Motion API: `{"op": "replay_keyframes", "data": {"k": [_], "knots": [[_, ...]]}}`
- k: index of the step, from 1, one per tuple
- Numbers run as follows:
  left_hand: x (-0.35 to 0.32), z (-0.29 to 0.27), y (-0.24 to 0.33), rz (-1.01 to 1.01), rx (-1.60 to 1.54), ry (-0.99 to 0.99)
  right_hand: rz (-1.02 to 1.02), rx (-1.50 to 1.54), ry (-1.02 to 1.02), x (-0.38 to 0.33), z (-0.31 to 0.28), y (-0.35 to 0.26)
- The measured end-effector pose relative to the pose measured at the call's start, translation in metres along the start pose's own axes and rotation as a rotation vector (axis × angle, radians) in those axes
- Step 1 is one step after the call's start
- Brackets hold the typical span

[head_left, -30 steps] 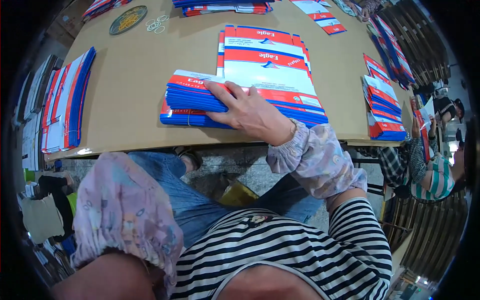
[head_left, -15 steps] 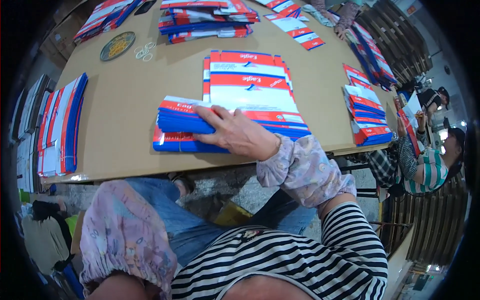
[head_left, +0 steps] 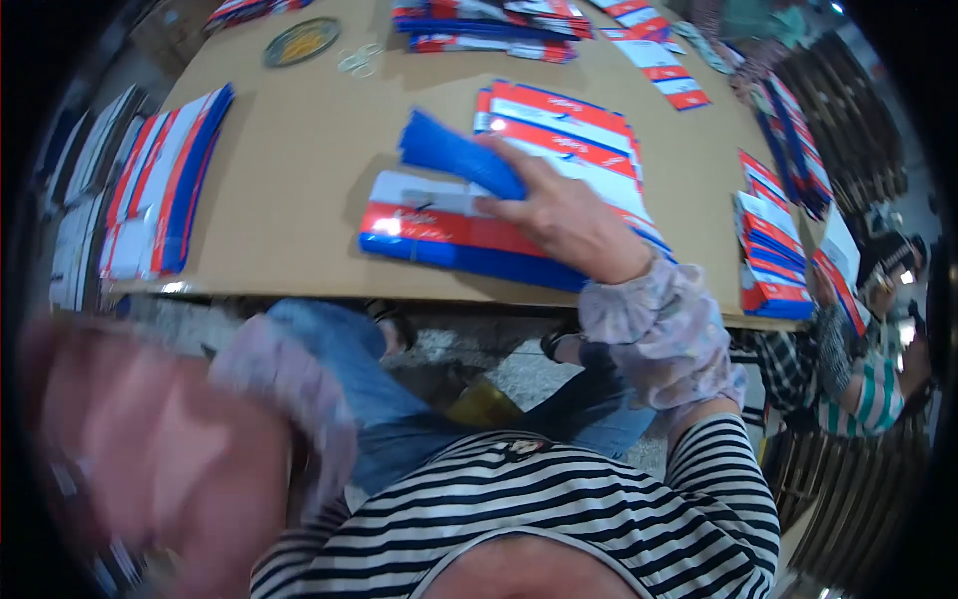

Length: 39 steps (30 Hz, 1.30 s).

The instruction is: Bundling and packaging cardboard envelope blanks into a box.

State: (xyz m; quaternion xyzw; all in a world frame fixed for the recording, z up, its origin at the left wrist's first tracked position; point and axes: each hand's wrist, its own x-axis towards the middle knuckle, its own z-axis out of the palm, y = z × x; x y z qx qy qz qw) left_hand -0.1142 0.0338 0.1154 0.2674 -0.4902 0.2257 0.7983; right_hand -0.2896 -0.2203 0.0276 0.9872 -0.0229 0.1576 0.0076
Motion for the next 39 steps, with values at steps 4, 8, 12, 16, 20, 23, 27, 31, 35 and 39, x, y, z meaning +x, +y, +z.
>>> {"op": "replay_keyframes", "data": {"k": [4, 8, 12, 16, 20, 23, 27, 31, 35, 39], "knots": [[-0.097, -0.01, -0.096, -0.517, 0.477, -0.628, 0.104, -0.03, -0.001, -0.01, -0.002, 0.01], [-0.154, -0.014, -0.112, -0.657, 0.708, -0.852, 0.157, -0.028, -0.006, -0.006, 0.003, -0.001], [-0.163, -0.004, -0.107, -0.715, 0.835, -0.886, 0.107, -0.072, 0.012, -0.011, 0.015, -0.006], [-0.162, -0.016, -0.107, -0.709, 0.715, -0.864, 0.075, -0.082, -0.075, -0.013, 0.028, -0.009], [-0.162, -0.006, -0.094, -0.713, 0.719, -0.677, 0.065, -0.132, -0.117, -0.016, 0.039, -0.016], [-0.181, -0.001, -0.086, -0.6, 0.782, -0.576, 0.084, -0.174, -0.171, -0.016, 0.041, -0.02], [-0.195, 0.006, -0.08, -0.548, 0.889, -0.51, 0.084, -0.175, -0.195, -0.016, 0.042, -0.023], [-0.201, 0.011, -0.079, -0.542, 0.97, -0.445, 0.083, -0.181, -0.203, -0.017, 0.043, -0.024], [-0.206, 0.017, -0.085, -0.594, 0.995, -0.397, 0.091, -0.202, -0.222, -0.015, 0.044, -0.027], [-0.205, 0.014, -0.09, -0.557, 0.998, -0.432, 0.101, -0.213, -0.22, -0.014, 0.044, -0.029]]}}
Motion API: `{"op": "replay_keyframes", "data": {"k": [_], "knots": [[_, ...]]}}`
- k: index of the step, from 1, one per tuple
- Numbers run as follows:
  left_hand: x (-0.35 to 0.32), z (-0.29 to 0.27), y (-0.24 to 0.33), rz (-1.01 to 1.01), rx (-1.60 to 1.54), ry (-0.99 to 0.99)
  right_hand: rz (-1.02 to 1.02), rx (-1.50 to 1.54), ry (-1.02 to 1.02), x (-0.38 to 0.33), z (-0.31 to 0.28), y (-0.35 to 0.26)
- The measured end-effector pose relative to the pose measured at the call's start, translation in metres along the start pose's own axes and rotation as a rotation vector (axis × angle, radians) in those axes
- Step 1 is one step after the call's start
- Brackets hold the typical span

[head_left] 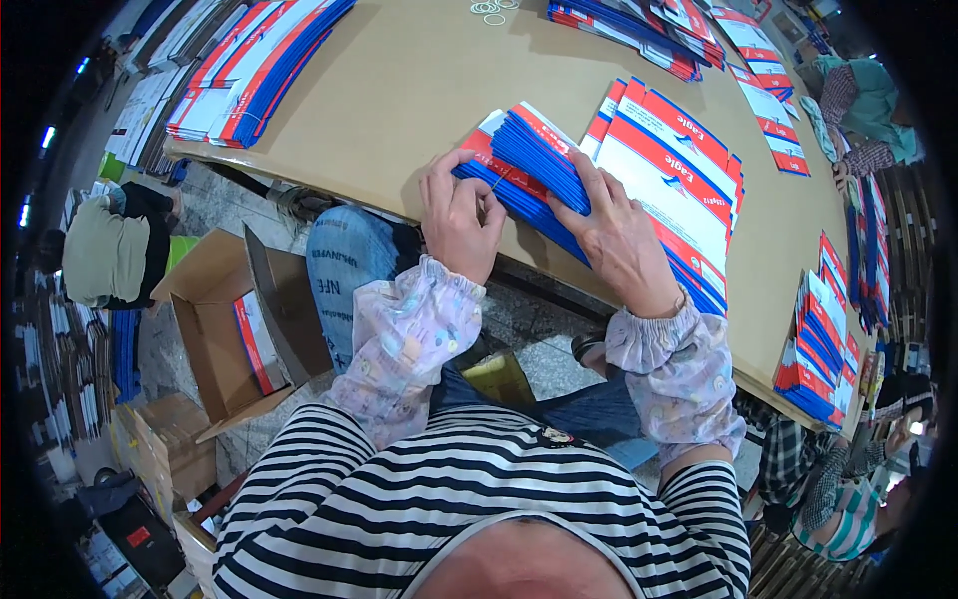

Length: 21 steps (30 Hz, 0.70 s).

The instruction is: Bundling and packaging cardboard envelope blanks into a box.

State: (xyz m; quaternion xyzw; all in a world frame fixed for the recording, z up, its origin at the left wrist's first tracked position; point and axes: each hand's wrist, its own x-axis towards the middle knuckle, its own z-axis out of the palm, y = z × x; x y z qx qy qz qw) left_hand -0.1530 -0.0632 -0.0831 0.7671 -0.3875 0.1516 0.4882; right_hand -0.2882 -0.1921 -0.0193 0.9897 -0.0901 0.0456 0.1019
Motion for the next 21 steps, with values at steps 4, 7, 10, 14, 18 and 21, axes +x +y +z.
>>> {"op": "replay_keyframes", "data": {"k": [4, 7, 10, 14, 18, 21], "knots": [[0.002, -0.001, -0.013, -0.012, -0.112, -0.022, -0.031, -0.003, 0.043, -0.002, 0.005, 0.006], [0.007, -0.01, -0.015, 0.025, -0.027, -0.028, -0.009, 0.055, 0.038, -0.001, 0.001, 0.007], [0.006, -0.014, -0.02, -0.073, -0.204, -0.077, -0.014, 0.049, 0.07, -0.002, 0.002, 0.008], [0.007, -0.02, -0.028, -0.222, -0.487, -0.13, -0.016, 0.06, 0.089, -0.002, 0.008, 0.012], [0.008, -0.027, -0.027, -0.258, -0.534, -0.145, 0.015, 0.078, 0.057, -0.002, 0.005, 0.013], [0.002, -0.023, -0.021, -0.301, -0.607, -0.172, 0.016, 0.078, 0.059, -0.002, 0.005, 0.012]]}}
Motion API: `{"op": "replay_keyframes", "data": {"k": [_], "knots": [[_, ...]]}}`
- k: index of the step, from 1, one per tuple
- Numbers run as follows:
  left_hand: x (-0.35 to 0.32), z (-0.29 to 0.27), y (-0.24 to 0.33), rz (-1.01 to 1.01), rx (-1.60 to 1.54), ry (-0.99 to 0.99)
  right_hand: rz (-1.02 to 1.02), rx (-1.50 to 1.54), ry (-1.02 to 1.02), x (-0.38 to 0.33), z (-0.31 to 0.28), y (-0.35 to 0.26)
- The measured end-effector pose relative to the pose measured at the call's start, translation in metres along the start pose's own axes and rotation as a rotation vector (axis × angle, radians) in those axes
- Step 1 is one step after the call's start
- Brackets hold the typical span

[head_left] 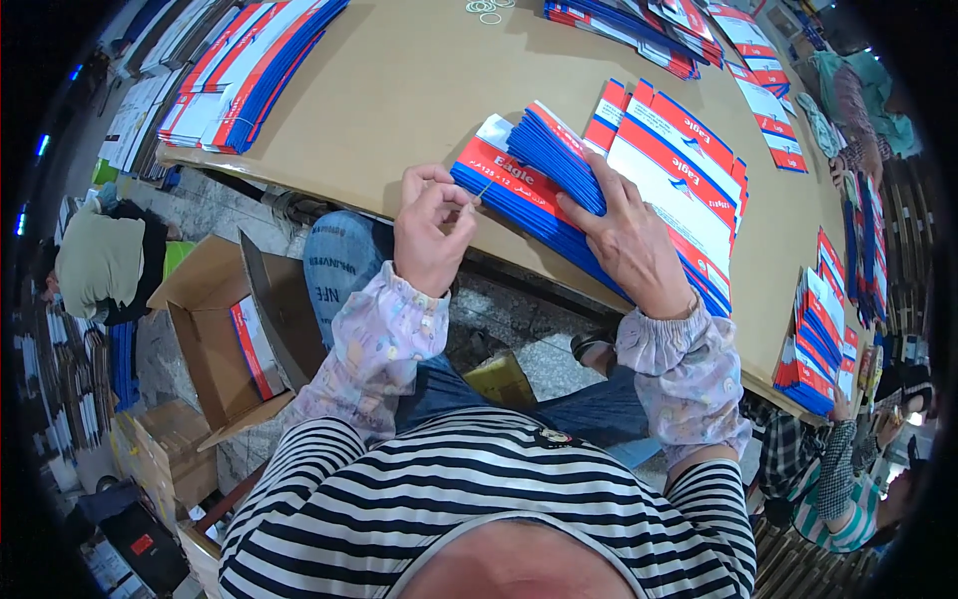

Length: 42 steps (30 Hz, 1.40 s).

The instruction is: Bundling and packaging cardboard envelope blanks into a box.

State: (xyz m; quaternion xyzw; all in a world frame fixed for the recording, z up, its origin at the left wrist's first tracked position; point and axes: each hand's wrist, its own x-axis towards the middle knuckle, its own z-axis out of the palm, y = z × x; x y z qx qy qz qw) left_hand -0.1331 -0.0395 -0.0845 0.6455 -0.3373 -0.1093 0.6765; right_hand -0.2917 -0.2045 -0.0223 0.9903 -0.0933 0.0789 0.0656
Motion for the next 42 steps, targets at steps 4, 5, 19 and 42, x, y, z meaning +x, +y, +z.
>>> {"op": "replay_keyframes", "data": {"k": [4, 5, 19, 42], "knots": [[0.002, 0.002, -0.002, -0.109, -0.22, -0.004, 0.017, 0.047, -0.029, 0.001, -0.003, -0.001], [0.002, 0.0, -0.002, -0.108, -0.223, -0.005, 0.019, 0.044, -0.03, 0.001, -0.005, -0.003], [0.102, -0.102, -0.03, 0.162, 0.065, -0.352, 0.056, -0.015, -0.11, -0.001, -0.006, -0.02], [0.538, -0.115, -0.238, 0.175, 0.19, 0.028, 0.092, -0.058, -0.041, -0.006, 0.011, -0.024]]}}
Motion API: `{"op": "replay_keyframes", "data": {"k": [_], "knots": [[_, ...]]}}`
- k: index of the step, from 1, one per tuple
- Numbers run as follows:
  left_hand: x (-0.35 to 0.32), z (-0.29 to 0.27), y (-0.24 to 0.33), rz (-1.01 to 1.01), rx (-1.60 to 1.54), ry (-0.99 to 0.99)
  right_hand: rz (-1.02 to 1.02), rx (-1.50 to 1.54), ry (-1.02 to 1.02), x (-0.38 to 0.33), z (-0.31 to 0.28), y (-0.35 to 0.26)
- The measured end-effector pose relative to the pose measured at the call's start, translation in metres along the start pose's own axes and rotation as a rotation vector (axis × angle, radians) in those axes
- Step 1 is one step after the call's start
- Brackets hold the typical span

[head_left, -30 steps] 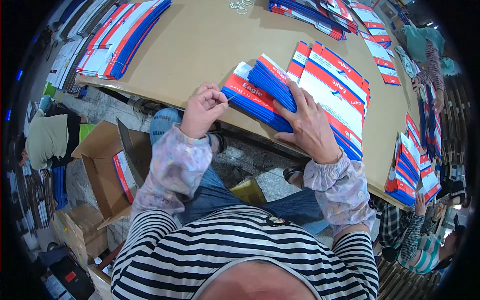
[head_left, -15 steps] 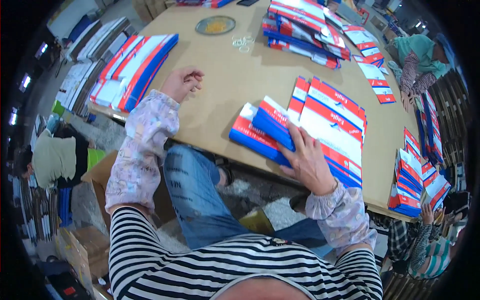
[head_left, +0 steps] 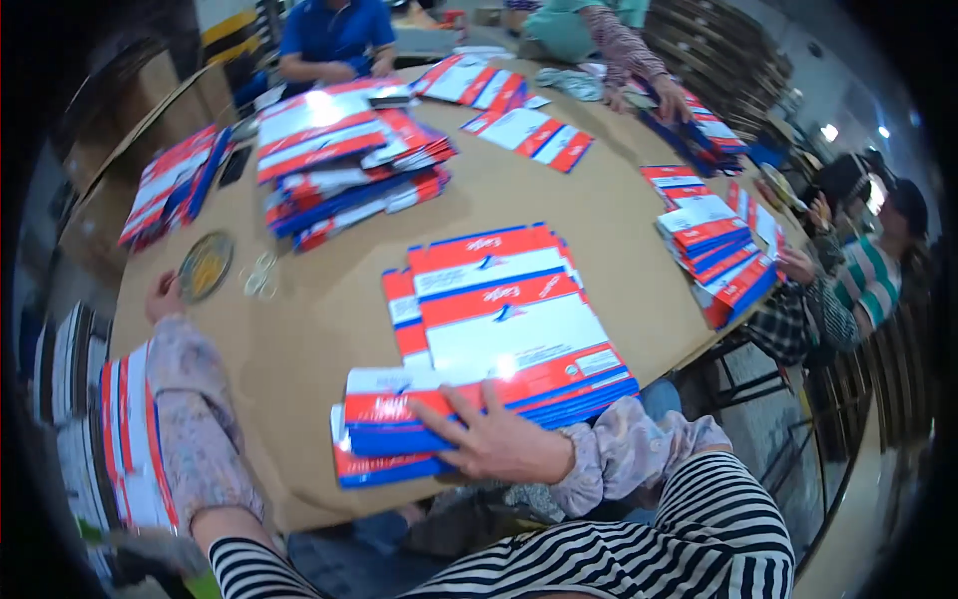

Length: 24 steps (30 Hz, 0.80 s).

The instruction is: Bundling and packaging cardboard envelope blanks into a box.

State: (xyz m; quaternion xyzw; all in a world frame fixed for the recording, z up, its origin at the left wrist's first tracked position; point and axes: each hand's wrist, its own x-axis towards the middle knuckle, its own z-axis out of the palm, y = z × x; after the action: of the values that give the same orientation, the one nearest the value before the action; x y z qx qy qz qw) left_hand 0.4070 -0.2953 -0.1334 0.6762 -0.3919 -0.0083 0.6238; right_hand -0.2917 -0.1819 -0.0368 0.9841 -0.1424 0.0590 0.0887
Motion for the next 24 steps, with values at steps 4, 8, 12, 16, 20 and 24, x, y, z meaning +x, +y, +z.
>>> {"op": "replay_keyframes", "data": {"k": [4, 8, 12, 16, 20, 24], "knots": [[0.09, -0.037, 0.007, 0.025, -0.042, 0.092, -0.017, 0.043, 0.163, -0.015, -0.023, -0.002], [0.004, 0.059, -0.014, 0.01, 0.597, -0.191, -0.007, 0.036, 0.007, 0.004, -0.006, 0.003], [-0.071, 0.041, 0.044, 0.008, 0.171, -0.45, -0.034, 0.04, 0.031, 0.003, -0.005, 0.001], [-0.26, 0.047, 0.245, -0.529, -0.235, -0.928, 0.01, -0.019, 0.087, -0.013, 0.002, 0.002], [-0.353, 0.024, 0.317, -0.408, -0.217, -1.038, -0.049, -0.021, 0.148, -0.002, 0.0, -0.004], [-0.381, 0.053, 0.307, -0.378, -0.273, -0.853, -0.02, 0.013, 0.018, -0.002, -0.006, 0.002]]}}
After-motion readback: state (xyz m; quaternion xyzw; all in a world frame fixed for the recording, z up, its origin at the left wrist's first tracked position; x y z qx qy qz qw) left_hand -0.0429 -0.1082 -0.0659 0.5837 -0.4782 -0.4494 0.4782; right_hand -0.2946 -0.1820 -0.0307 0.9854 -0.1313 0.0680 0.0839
